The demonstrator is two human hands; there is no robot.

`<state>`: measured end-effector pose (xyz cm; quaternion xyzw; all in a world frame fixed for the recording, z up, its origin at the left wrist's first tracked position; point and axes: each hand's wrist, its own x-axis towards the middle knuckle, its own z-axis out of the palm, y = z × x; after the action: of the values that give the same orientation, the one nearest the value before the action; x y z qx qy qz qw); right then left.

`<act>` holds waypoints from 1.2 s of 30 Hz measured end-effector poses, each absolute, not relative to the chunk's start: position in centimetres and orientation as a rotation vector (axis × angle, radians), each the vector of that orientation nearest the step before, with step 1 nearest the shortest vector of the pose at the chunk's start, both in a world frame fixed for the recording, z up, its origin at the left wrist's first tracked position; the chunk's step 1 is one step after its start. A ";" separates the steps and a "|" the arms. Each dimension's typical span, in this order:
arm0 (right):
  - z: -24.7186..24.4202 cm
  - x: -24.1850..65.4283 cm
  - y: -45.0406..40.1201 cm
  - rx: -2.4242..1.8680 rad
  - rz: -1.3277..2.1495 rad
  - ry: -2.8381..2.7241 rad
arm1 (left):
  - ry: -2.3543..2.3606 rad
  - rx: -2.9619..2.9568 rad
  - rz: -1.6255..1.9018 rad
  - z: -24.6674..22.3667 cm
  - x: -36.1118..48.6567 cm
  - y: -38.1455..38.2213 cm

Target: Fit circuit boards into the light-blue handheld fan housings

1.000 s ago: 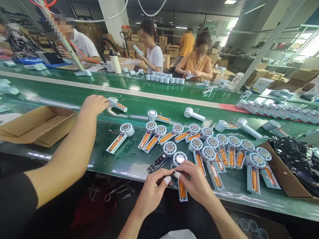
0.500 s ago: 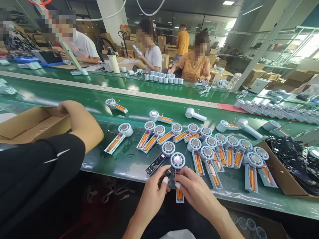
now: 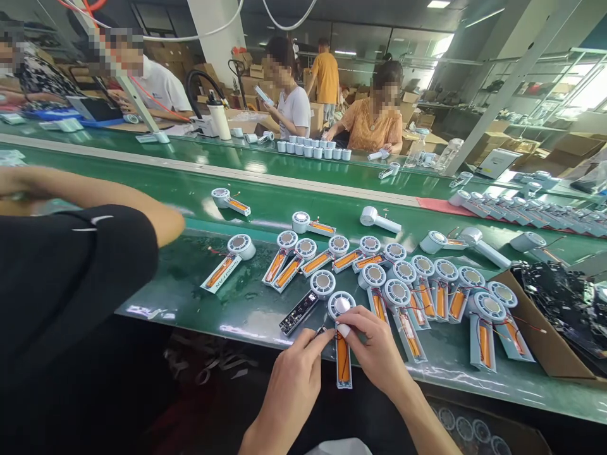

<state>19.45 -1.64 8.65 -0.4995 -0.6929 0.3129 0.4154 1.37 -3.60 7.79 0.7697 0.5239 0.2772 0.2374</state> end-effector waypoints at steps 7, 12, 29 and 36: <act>9.5 18.9 -1.3 -1.351 0.821 -1.810 | 1.531 1.749 0.896 7.8 1.5 -2.8; 9.9 18.5 -1.1 -1.438 0.663 -2.006 | 1.517 1.814 0.953 8.0 1.7 -2.8; 10.6 16.9 -1.5 -1.658 0.247 -2.266 | 1.469 1.916 1.188 6.8 2.3 -3.5; 10.7 18.2 -0.7 -1.446 0.620 -2.171 | 1.358 1.750 1.075 7.4 1.2 -2.7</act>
<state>18.24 -0.70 10.67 -0.5251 -0.7884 0.2253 0.2280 1.17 -2.75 7.36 0.6702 0.5199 0.4117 0.3332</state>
